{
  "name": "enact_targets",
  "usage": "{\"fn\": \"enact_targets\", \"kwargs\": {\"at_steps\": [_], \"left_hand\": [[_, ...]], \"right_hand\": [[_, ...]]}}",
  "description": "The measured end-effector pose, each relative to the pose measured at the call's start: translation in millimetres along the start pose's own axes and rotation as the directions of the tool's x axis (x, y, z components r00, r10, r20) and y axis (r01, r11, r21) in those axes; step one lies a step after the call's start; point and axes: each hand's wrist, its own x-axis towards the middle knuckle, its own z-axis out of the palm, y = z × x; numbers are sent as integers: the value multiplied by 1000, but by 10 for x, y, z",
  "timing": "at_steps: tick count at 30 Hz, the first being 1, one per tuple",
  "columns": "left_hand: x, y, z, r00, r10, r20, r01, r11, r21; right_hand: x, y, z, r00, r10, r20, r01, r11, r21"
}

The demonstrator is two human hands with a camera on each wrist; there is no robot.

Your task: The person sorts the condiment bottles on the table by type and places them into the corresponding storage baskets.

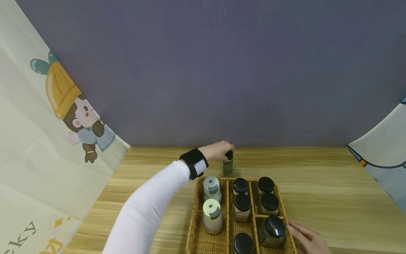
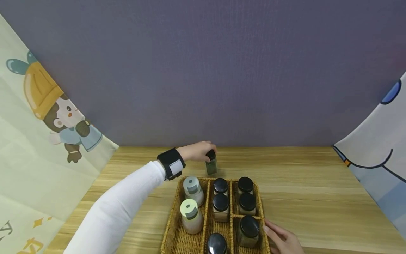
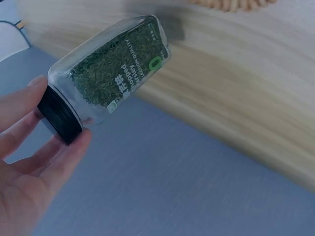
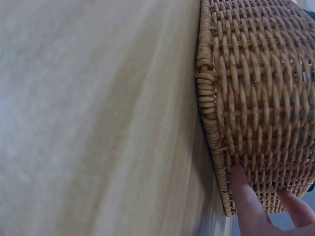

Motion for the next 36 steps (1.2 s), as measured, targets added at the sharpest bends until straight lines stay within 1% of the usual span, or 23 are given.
{"fn": "enact_targets", "kwargs": {"at_steps": [10, 12, 16, 20, 25, 30, 36], "left_hand": [[-59, 52, -259, 999, 13, -45, -13, 1000, -3], [-75, 65, -301, 999, 15, -51, -16, 1000, -11], [-90, 74, -352, 998, 15, -54, -15, 1000, -14], [-83, 74, -389, 999, 4, -48, -4, 1000, 2], [-78, 95, -452, 999, -4, -43, 4, 1000, 1], [-73, 147, -509, 999, 15, -47, -14, 1000, 3], [-47, 249, -575, 998, 39, -42, -39, 999, 4]], "right_hand": [[118, -50, -60, 1000, 0, 11, 1, 1000, -16], [144, -58, -76, 1000, -1, 12, 1, 999, -33], [198, -70, -106, 1000, -11, 19, 12, 998, -68], [250, -77, -129, 1000, -14, 20, 15, 998, -64], [313, -99, -166, 1000, -13, 19, 15, 995, -95], [372, -127, -202, 1000, -15, 27, 18, 993, -113], [430, -162, -241, 999, -12, 35, 14, 997, -82]]}}
